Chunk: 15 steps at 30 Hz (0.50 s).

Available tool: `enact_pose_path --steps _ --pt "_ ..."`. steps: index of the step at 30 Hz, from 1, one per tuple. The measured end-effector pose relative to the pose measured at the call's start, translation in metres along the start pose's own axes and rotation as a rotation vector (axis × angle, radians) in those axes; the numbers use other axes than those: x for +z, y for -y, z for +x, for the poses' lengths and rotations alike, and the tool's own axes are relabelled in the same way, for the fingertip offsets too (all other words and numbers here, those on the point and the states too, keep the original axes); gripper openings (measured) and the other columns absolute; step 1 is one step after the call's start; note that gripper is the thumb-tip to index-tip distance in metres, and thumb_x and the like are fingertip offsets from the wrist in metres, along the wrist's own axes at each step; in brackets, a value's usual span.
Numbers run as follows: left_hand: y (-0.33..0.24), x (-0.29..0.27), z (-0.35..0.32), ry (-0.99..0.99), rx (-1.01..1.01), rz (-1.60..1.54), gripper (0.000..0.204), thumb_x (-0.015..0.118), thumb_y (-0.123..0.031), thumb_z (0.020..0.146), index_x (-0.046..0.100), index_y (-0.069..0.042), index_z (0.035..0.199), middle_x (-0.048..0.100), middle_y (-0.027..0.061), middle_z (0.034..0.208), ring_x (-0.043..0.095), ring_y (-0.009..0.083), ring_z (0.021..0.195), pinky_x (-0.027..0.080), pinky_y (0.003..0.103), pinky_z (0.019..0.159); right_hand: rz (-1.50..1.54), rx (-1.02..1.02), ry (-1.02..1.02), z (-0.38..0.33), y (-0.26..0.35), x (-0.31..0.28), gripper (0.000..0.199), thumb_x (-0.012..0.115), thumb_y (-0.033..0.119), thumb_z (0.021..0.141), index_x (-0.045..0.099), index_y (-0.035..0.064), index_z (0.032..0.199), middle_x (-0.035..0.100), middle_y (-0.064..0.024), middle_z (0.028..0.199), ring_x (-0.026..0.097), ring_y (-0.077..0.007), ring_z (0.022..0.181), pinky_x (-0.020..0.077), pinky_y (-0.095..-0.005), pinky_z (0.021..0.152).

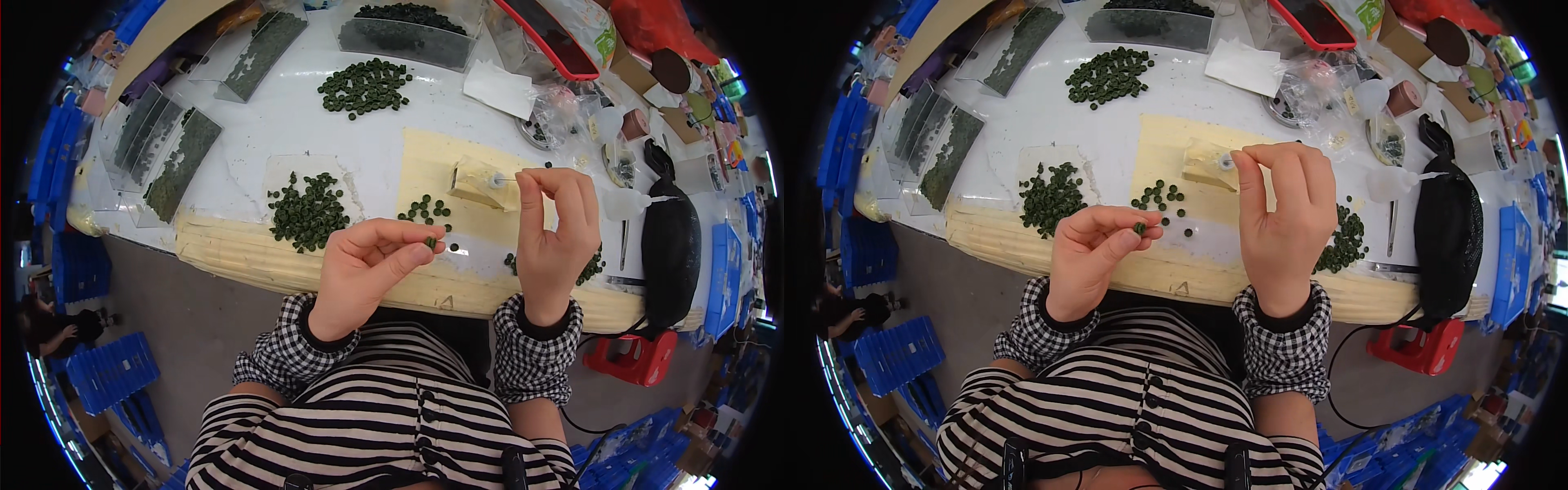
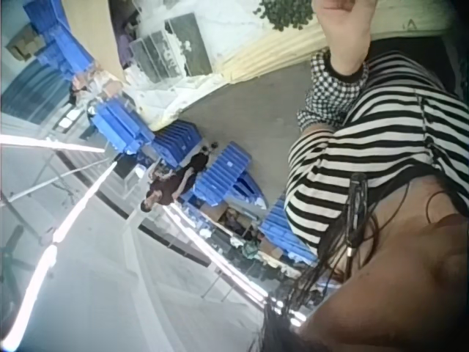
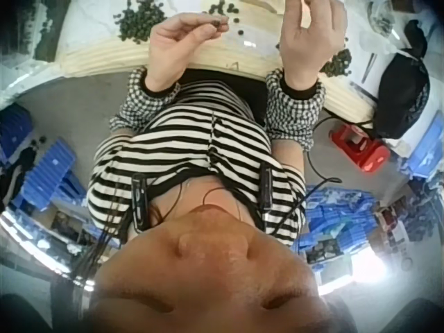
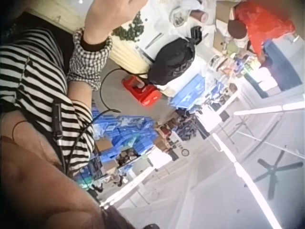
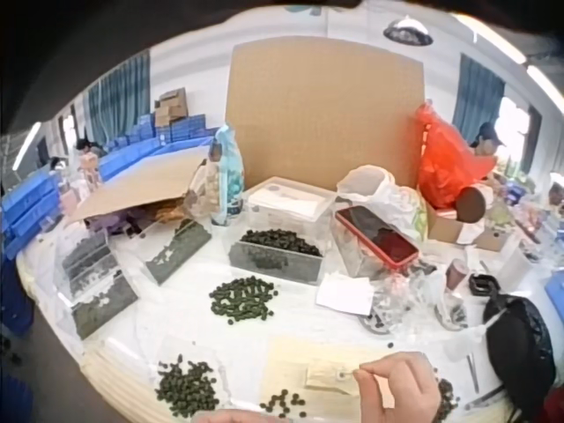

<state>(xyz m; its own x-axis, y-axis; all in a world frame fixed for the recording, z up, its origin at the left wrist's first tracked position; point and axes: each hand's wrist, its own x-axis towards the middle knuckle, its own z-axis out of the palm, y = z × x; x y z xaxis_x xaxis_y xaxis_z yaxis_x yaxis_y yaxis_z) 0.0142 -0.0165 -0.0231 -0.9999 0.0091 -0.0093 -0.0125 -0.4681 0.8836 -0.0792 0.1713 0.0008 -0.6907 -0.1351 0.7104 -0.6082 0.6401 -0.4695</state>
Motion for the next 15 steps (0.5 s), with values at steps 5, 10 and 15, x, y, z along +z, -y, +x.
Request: enact_pose_path --steps 5,10,15 --pt "0.002 -0.005 0.000 -0.006 0.158 0.164 0.018 0.064 0.007 0.087 0.067 0.006 0.105 0.068 0.0161 0.109 0.066 0.0168 0.098 0.054 0.027 0.086 -0.079 -0.009 0.102 -0.001 0.003 0.001 0.017 0.075 0.004 0.077 0.067 0.0025 0.092 0.061 -0.0086 0.086 0.057 -0.0243 0.080 0.0460 -0.0333 0.069" --pt "0.000 -0.004 -0.002 -0.007 0.205 0.209 0.017 0.064 0.007 0.086 0.067 0.006 0.103 0.067 0.0171 0.108 0.066 0.0191 0.098 0.054 0.029 0.086 0.067 -0.007 0.058 -0.011 0.015 -0.009 0.026 0.074 0.001 0.075 0.070 0.0035 0.101 0.061 -0.0084 0.086 0.057 -0.0231 0.078 0.0459 -0.0319 0.068" --pt "-0.003 -0.002 -0.002 0.014 0.211 0.241 0.016 0.064 0.007 0.086 0.067 0.004 0.102 0.067 0.0187 0.109 0.066 0.0222 0.099 0.053 0.032 0.088 0.425 0.035 0.250 -0.039 0.040 -0.017 0.033 0.073 -0.004 0.072 0.072 0.0036 0.105 0.062 -0.0076 0.085 0.057 -0.0216 0.074 0.0452 -0.0300 0.065"
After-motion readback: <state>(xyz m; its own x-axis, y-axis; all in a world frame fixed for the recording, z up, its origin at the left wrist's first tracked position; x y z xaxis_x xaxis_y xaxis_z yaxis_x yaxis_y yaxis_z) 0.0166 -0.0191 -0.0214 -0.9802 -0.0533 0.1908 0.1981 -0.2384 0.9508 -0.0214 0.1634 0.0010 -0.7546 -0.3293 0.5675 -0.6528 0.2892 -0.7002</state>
